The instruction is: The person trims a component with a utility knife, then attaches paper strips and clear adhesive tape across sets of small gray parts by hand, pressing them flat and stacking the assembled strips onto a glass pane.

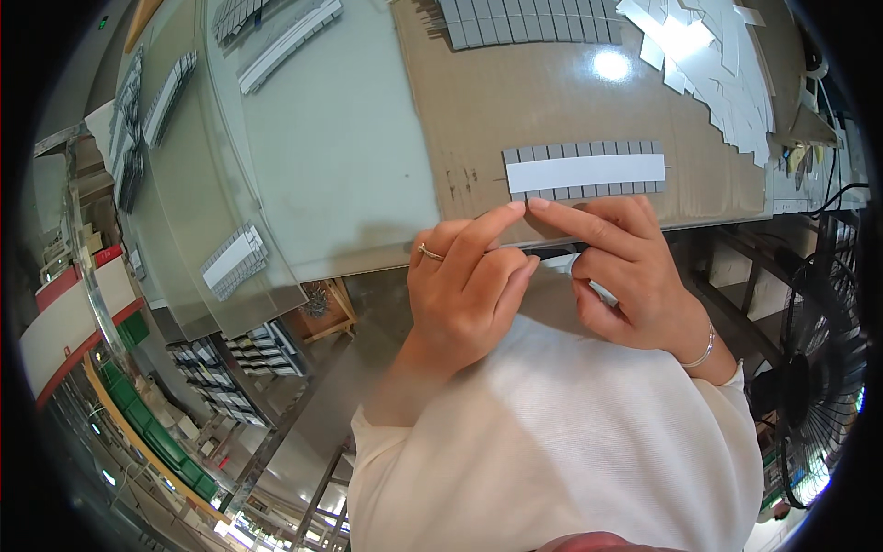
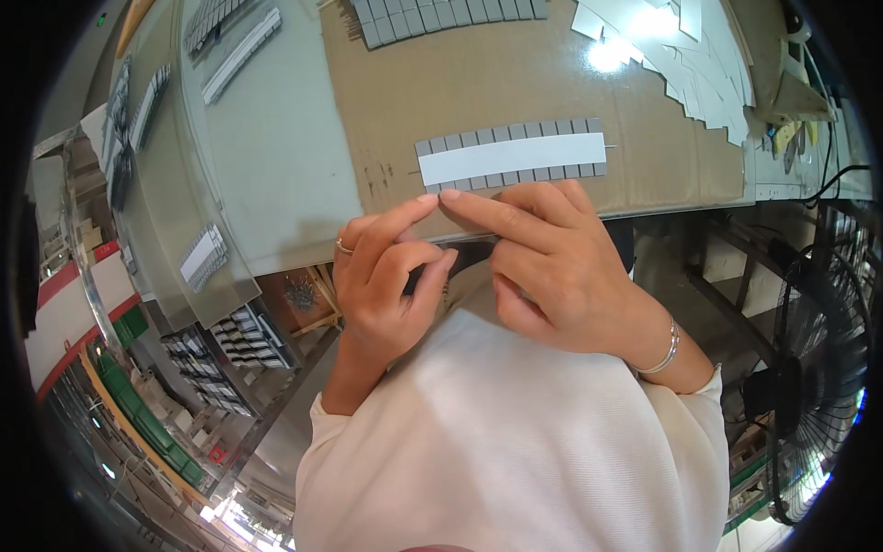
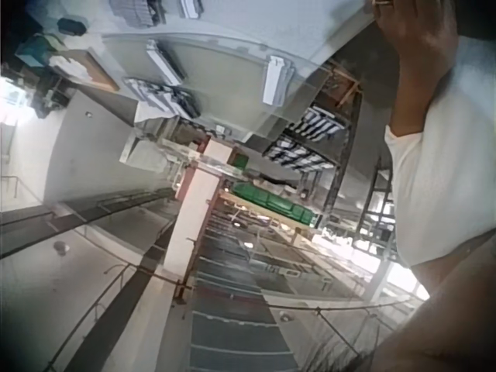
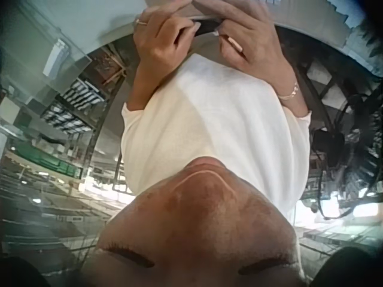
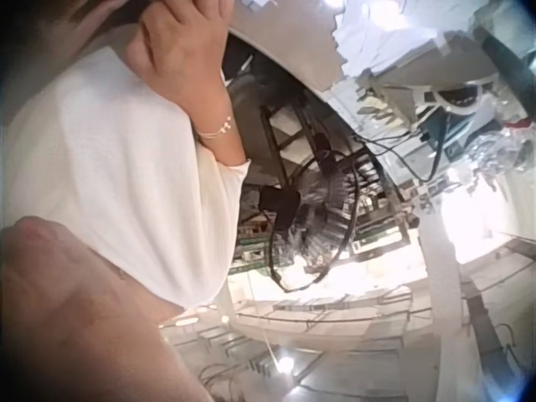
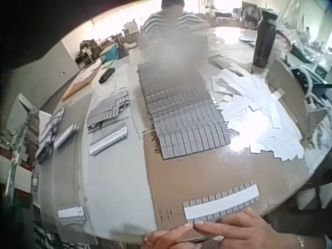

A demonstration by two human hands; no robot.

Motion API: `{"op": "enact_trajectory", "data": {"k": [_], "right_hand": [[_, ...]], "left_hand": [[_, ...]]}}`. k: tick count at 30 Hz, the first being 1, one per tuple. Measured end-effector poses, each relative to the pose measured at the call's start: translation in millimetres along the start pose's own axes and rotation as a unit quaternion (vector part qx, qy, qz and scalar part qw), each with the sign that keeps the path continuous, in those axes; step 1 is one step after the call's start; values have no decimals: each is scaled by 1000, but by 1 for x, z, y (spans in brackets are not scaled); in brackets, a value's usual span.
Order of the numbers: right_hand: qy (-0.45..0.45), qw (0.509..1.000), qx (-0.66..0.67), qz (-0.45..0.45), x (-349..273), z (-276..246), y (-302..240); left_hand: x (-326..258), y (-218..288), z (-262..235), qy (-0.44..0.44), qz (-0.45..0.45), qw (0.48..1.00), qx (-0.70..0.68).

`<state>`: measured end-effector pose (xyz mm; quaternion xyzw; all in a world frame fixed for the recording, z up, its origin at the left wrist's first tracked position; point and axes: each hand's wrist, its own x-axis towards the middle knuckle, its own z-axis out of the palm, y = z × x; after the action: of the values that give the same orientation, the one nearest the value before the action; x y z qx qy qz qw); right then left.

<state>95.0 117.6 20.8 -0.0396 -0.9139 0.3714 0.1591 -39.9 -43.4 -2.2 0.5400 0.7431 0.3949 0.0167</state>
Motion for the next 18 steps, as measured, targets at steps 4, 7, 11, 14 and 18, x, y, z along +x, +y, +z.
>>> {"op": "enact_trajectory", "data": {"k": [4,7,11,14,18], "right_hand": [[-3,1000,4,3,0,-1,-1],[-4,1000,-2,1,-1,-1,0],[-8,1000,5,-4,-1,-4,0],[-1,1000,21,-13,-1,-10,-1],[30,999,19,-1,-9,-25,3]], "left_hand": [[0,-1,-1,1,0,1000,-1],[0,-1,0,1,0,1000,-5],[0,0,-1,2,2,1000,-10],[-3,2,-3,28,-24,997,-61],[-8,10,-15,65,-105,979,-160]]}}
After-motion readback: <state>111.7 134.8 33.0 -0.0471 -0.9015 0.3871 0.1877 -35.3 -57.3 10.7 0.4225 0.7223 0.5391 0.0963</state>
